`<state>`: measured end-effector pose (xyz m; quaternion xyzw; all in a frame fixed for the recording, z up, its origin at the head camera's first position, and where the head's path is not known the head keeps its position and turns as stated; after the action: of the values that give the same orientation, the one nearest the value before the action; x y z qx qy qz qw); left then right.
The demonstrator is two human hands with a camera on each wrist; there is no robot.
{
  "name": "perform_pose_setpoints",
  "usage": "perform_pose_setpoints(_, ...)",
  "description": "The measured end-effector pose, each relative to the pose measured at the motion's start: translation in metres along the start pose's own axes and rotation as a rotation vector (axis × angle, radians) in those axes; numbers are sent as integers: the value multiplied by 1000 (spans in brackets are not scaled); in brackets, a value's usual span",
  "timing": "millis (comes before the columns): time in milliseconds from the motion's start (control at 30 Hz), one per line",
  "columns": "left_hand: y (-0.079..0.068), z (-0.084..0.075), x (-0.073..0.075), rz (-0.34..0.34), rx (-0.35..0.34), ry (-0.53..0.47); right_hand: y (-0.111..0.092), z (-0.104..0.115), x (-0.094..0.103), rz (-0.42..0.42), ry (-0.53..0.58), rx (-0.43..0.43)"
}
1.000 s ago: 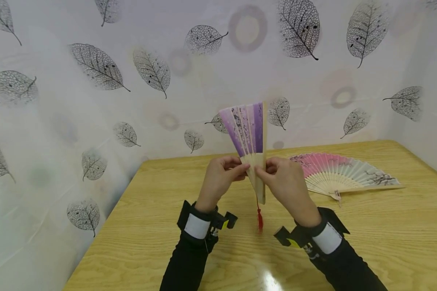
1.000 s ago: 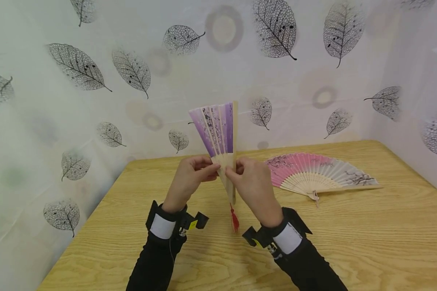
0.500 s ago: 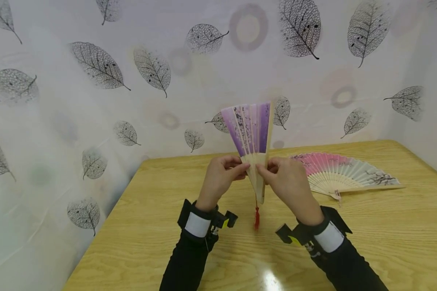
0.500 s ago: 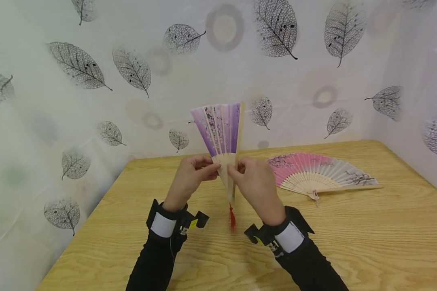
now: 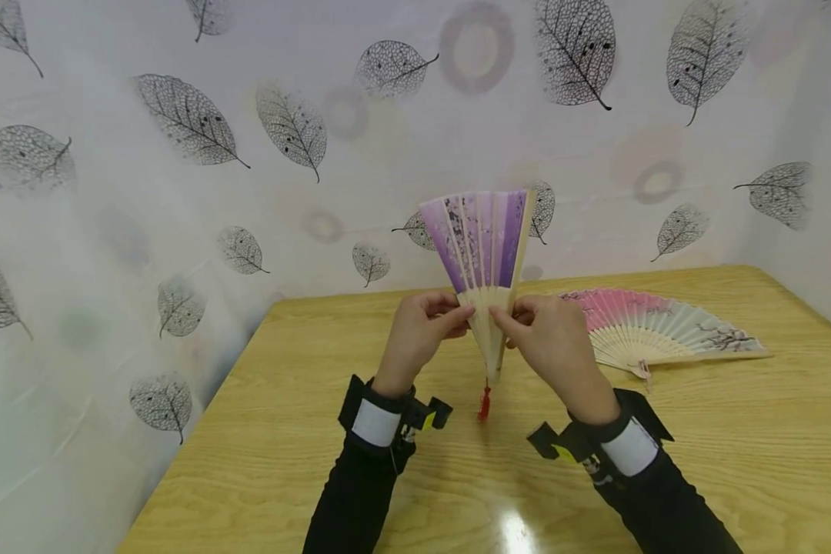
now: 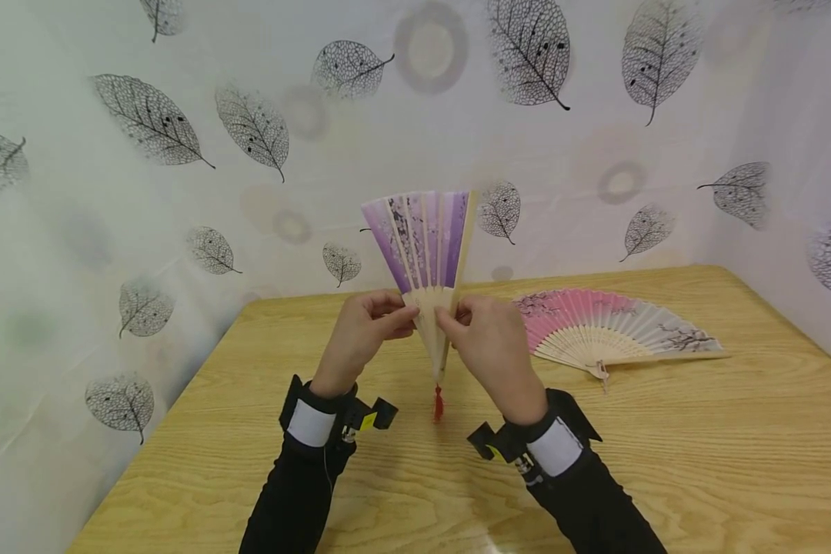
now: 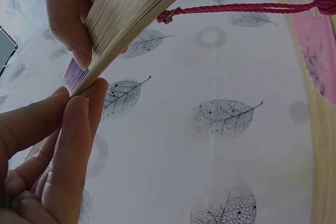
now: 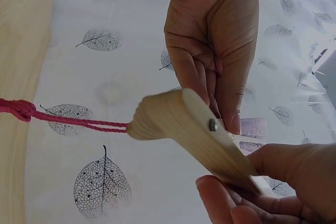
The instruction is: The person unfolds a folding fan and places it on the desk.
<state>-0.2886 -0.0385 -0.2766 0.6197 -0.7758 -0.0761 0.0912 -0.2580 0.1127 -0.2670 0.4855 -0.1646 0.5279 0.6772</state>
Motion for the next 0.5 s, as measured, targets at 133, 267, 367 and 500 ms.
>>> perform_pose_setpoints(133,1,0,1,-2,-12,0,0,0,1,-12,-1,-4)
perform_pose_setpoints(267,-1,-3,2,-6,-9,6,0,0,2,-21,-13,-9)
perform_pose_setpoints(367,-1,-3,3,-8,-3,6,-1,0,2,-22,-17,-8)
perform_pose_setpoints(500,1,1,4,-8,-7,7,-1,-1,2,-23,-16,-2)
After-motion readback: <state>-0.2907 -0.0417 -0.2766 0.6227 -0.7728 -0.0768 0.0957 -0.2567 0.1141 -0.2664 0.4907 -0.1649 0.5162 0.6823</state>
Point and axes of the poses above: each hand's wrist, its own y-axis towards the middle knuckle, its own x-axis out of the back of the hand, z = x × y, the point moved 5 cm from there along y, towards the middle knuckle, and after that the axes turned 11 degrees about -y, right-handed, at the moved point
